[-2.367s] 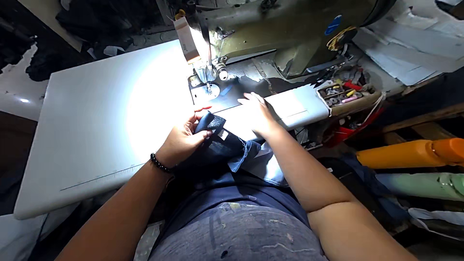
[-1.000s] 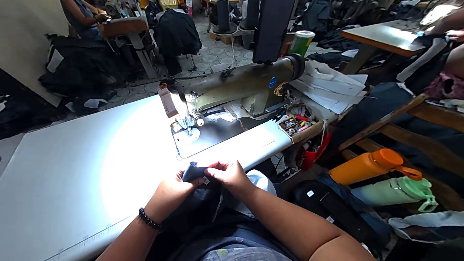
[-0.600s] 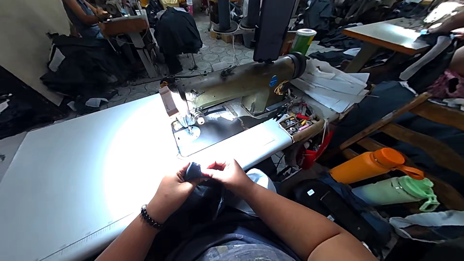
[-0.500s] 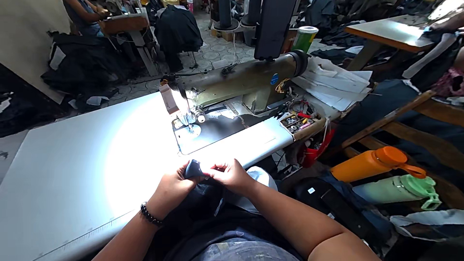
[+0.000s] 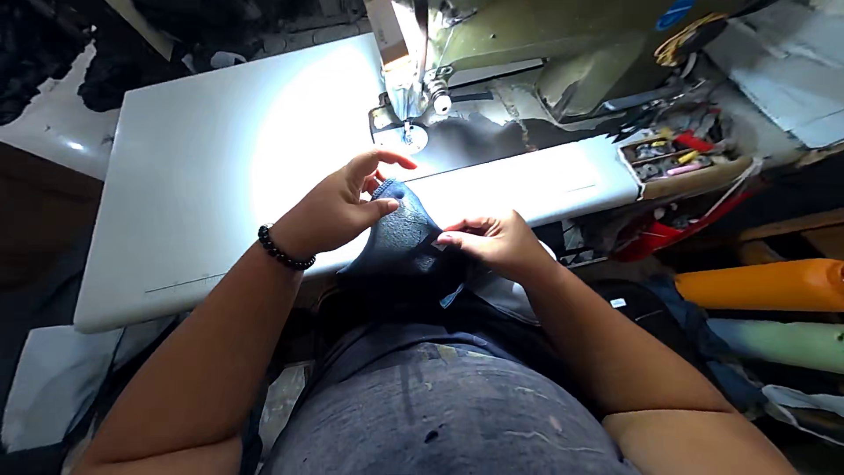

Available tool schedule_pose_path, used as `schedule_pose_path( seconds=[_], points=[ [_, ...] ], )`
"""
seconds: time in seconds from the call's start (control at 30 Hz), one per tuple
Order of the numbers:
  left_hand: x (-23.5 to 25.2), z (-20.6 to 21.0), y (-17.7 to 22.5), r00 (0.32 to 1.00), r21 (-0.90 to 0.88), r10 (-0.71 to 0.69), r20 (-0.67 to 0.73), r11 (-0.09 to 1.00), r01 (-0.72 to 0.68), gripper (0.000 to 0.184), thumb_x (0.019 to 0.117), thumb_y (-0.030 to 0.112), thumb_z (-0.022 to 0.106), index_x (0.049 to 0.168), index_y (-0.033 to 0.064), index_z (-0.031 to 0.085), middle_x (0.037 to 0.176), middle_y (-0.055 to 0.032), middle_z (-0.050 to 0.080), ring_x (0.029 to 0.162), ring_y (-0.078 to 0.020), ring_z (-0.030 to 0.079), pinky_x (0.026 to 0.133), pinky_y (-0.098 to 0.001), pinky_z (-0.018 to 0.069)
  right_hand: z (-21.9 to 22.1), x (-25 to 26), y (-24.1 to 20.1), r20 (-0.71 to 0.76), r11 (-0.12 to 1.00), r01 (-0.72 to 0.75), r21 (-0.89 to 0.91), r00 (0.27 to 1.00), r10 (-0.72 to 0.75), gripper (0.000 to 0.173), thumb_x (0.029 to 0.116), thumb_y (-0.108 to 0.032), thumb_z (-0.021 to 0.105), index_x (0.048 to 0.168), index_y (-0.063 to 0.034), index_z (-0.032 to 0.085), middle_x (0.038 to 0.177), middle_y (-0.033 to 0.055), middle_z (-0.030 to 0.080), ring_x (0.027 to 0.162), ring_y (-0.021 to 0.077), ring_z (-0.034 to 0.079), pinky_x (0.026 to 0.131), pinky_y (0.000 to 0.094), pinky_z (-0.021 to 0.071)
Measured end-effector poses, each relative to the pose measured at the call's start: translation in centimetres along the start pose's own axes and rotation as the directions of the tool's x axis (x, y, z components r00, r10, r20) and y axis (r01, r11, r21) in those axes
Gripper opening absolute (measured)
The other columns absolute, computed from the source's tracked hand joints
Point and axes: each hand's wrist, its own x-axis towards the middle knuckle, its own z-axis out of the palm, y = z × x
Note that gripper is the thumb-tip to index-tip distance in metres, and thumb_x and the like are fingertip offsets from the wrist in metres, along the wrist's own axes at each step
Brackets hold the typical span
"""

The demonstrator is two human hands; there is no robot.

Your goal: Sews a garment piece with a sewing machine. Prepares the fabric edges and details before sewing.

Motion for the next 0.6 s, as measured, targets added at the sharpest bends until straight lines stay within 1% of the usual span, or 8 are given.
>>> schedule_pose_path(
  seconds=[0.07,0.1,0.2,0.33,0.4,0.47,0.53,0.6],
  points=[
    [0.0,-0.2,0.3,1.000,0.071,0.011,-0.012,0.997,-0.010,0.035,0.0938,0.005,0.066,0.128,0.0123,0.063,0.114,0.0015,0.069,0.091,-0.0017,0.068,0.075,-0.0178,0.0582,-0.3,0.2,-0.5,0.026,0.998,-0.013,-0.055,1.000,0.014,0.006,0.0916,-0.007,0.072,0.090,-0.0044,0.076,0.073,-0.0040,0.070,0.061,-0.0057,0.058,0.057,0.0125,0.0494],
    [0.0,-0.2,0.4,1.000,0.102,0.013,-0.015,0.995,-0.011,0.031,0.0945,0.006,0.066,0.125,0.0118,0.065,0.113,0.0018,0.070,0.091,-0.0005,0.068,0.074,-0.0166,0.0577,-0.5,0.3,-0.8,0.035,0.995,-0.020,-0.099,0.999,0.023,0.006,0.0921,-0.008,0.071,0.091,-0.0045,0.077,0.074,-0.0034,0.070,0.061,-0.0055,0.059,0.058,0.0126,0.0494],
    [-0.1,-0.3,0.6,1.000,0.169,0.024,-0.018,0.985,-0.021,0.027,0.0963,0.007,0.064,0.123,0.0091,0.070,0.112,0.0012,0.072,0.094,0.0014,0.068,0.077,-0.0151,0.0571,-0.6,0.3,-1.3,0.036,0.973,-0.009,-0.230,0.999,0.018,0.009,0.0935,-0.011,0.070,0.092,-0.0063,0.077,0.074,-0.0023,0.071,0.060,-0.0044,0.059,0.058,0.0133,0.0493],
    [-0.1,-0.1,0.8,0.996,0.231,0.074,-0.057,0.971,-0.059,0.026,0.0972,0.003,0.062,0.121,0.0053,0.072,0.112,-0.0042,0.071,0.095,0.0016,0.068,0.080,-0.0131,0.0572,-0.4,0.3,-1.0,0.018,0.952,0.046,-0.303,0.999,-0.042,0.013,0.0945,-0.011,0.066,0.092,-0.0057,0.077,0.077,0.0006,0.072,0.063,-0.0007,0.062,0.060,0.0161,0.0517],
    [-0.2,0.1,0.7,0.986,0.329,0.129,-0.104,0.940,-0.088,0.025,0.0969,0.005,0.063,0.119,0.0060,0.075,0.106,-0.0050,0.066,0.096,-0.0010,0.065,0.083,-0.0131,0.0551,-0.2,0.3,-0.5,0.006,0.947,0.062,-0.315,0.998,-0.063,0.014,0.0943,-0.011,0.064,0.091,-0.0055,0.077,0.075,0.0005,0.071,0.062,-0.0005,0.061,0.059,0.0165,0.0503],
    [-0.2,0.5,0.8,0.971,0.463,0.188,-0.146,0.881,-0.101,0.023,0.0977,0.008,0.063,0.115,0.0081,0.077,0.098,-0.0043,0.063,0.091,-0.0039,0.062,0.082,-0.0142,0.0509,-0.1,0.3,-0.3,0.003,0.951,0.051,-0.304,0.999,-0.053,0.014,0.0951,-0.012,0.064,0.091,-0.0060,0.076,0.074,-0.0004,0.070,0.063,-0.0010,0.060,0.059,0.0169,0.0496],
    [-0.2,0.8,0.9,0.957,0.564,0.244,-0.160,0.818,-0.114,0.022,0.0982,0.008,0.061,0.111,0.0079,0.079,0.095,-0.0074,0.066,0.090,-0.0097,0.063,0.082,-0.0198,0.0503,-0.1,0.4,-0.2,0.008,0.956,0.040,-0.292,0.999,-0.039,0.014,0.0958,-0.013,0.064,0.091,-0.0069,0.076,0.075,-0.0016,0.070,0.065,-0.0026,0.060,0.061,0.0158,0.0492],
    [-0.1,0.9,0.9,0.949,0.607,0.265,-0.169,0.787,-0.111,0.020,0.0979,0.009,0.061,0.106,0.0077,0.080,0.096,-0.0097,0.067,0.090,-0.0125,0.064,0.082,-0.0215,0.0508,-0.2,0.5,0.0,0.017,0.965,0.024,-0.263,1.000,-0.020,0.015,0.0962,-0.015,0.063,0.092,-0.0077,0.075,0.076,-0.0036,0.070,0.067,-0.0052,0.060,0.064,0.0142,0.0487]
  ],
)
